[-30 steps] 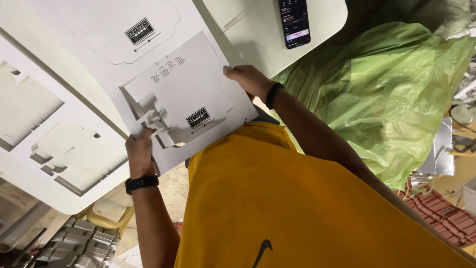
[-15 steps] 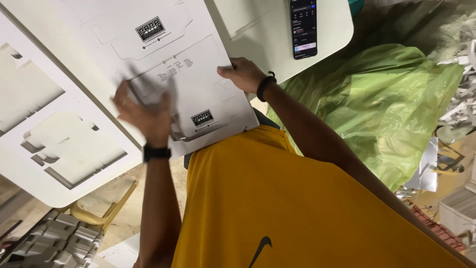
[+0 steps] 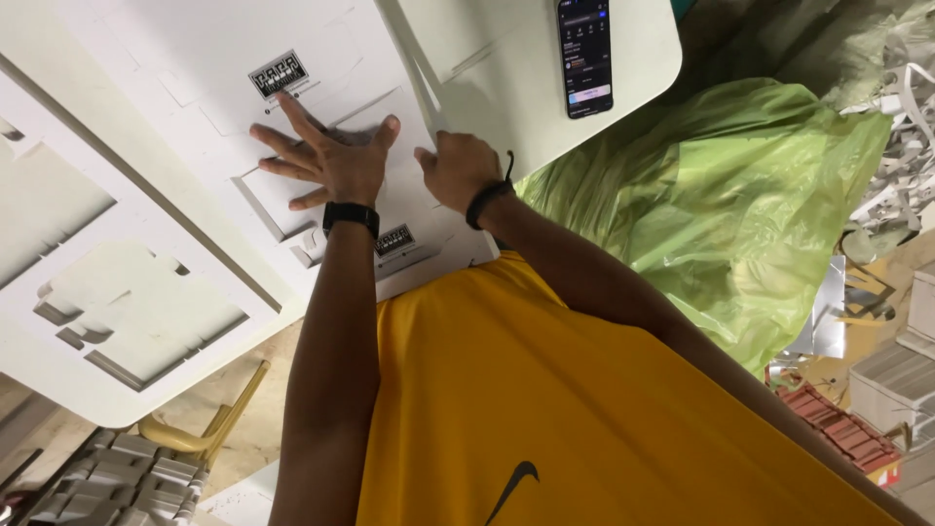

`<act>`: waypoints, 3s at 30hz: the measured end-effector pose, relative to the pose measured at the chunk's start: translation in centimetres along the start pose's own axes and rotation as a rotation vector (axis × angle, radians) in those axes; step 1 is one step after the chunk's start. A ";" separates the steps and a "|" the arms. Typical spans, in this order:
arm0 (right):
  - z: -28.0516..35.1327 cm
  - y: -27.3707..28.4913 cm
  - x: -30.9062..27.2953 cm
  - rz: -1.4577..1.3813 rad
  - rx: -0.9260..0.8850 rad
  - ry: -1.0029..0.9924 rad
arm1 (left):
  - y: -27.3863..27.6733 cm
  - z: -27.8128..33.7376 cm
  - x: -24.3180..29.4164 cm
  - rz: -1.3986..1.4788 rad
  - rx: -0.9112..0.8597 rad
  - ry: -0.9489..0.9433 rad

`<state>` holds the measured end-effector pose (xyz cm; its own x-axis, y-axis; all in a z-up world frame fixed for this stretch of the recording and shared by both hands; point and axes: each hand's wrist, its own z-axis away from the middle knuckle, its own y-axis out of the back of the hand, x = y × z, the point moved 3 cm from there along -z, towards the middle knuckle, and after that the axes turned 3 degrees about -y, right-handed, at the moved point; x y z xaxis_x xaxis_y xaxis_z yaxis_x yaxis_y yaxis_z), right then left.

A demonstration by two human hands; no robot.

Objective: Punching out cardboard box templates from a sheet and folding them into finished boxes.

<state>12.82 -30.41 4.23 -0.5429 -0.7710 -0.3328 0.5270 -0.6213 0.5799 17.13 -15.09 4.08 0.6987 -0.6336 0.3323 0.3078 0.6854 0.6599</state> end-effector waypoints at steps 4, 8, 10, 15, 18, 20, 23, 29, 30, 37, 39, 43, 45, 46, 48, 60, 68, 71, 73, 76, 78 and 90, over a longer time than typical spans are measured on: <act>-0.4 0.4 0.9 -0.114 -0.076 -0.036 | -0.2 0.1 -0.4 0.028 0.008 -0.009; -2.9 0.6 1.3 -0.288 0.106 0.111 | -1.2 -0.8 -0.7 0.052 0.048 -0.041; -3.6 0.7 1.1 -0.323 0.154 0.110 | -1.1 -0.5 -0.8 0.035 0.083 -0.063; -4.6 1.0 0.9 -0.218 0.221 0.065 | 0.4 1.4 1.6 0.049 0.017 0.023; -4.9 0.3 0.9 -0.226 0.248 0.098 | 0.0 1.0 1.3 -0.008 0.035 0.028; -4.0 0.2 0.3 -0.204 0.267 0.138 | -0.4 0.4 0.5 -0.005 0.044 0.008; -1.5 0.2 -1.7 -0.139 0.277 0.202 | -2.4 -1.5 -1.3 -0.063 0.113 -0.047; -2.3 0.5 0.5 -0.232 0.217 0.200 | -1.2 -0.3 0.3 -0.058 0.067 -0.013; -3.2 0.4 1.9 -0.289 0.207 0.210 | -1.0 0.0 0.4 -0.050 0.064 -0.010; 0.5 -1.2 6.6 -0.413 0.001 -0.041 | -1.8 0.9 -1.3 0.057 0.040 -0.191; 1.0 -1.8 6.6 -0.347 0.073 -0.012 | -3.0 1.6 -2.3 -0.164 0.040 -0.216; 2.4 -1.5 3.0 -0.198 0.153 0.033 | -2.1 1.9 -0.3 -0.158 0.037 -0.116; 2.7 -1.5 2.0 -0.076 0.135 0.037 | -2.3 1.6 -0.8 -0.157 0.009 -0.130; 2.4 -1.3 3.3 -0.078 0.135 0.039 | -2.8 1.5 -1.3 -0.158 0.011 -0.131; 1.3 -1.0 5.8 -0.300 0.079 0.011 | -3.4 1.1 -2.0 -0.150 0.117 -0.223; -0.1 -1.6 7.3 -0.357 0.049 -0.079 | -1.8 4.8 -1.3 -0.227 -0.133 -0.193; 0.5 -0.5 5.7 -0.273 0.019 -0.217 | -2.9 4.0 -2.3 -0.321 -0.102 -0.202; 1.1 0.1 5.4 -0.312 -0.003 -0.272 | -3.0 3.4 -2.6 -0.295 -0.148 -0.221; 1.0 0.1 5.6 -0.330 0.005 -0.257 | -3.7 3.0 -3.4 -0.275 -0.181 -0.236; 1.2 0.1 5.0 -0.318 -0.007 -0.281 | -4.1 2.6 -4.1 -0.266 -0.103 -0.310; 1.7 0.6 4.2 -0.335 -0.031 -0.372 | -4.0 2.7 -3.7 -0.268 -0.118 -0.262; 1.6 0.2 4.1 -0.197 0.012 -0.304 | -4.4 3.3 -3.5 -0.322 -0.084 -0.278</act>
<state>9.68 -33.50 4.17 -0.8038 -0.5587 -0.2044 0.3857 -0.7510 0.5360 11.23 -17.03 2.22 0.3612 -0.8845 0.2953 0.5413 0.4567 0.7060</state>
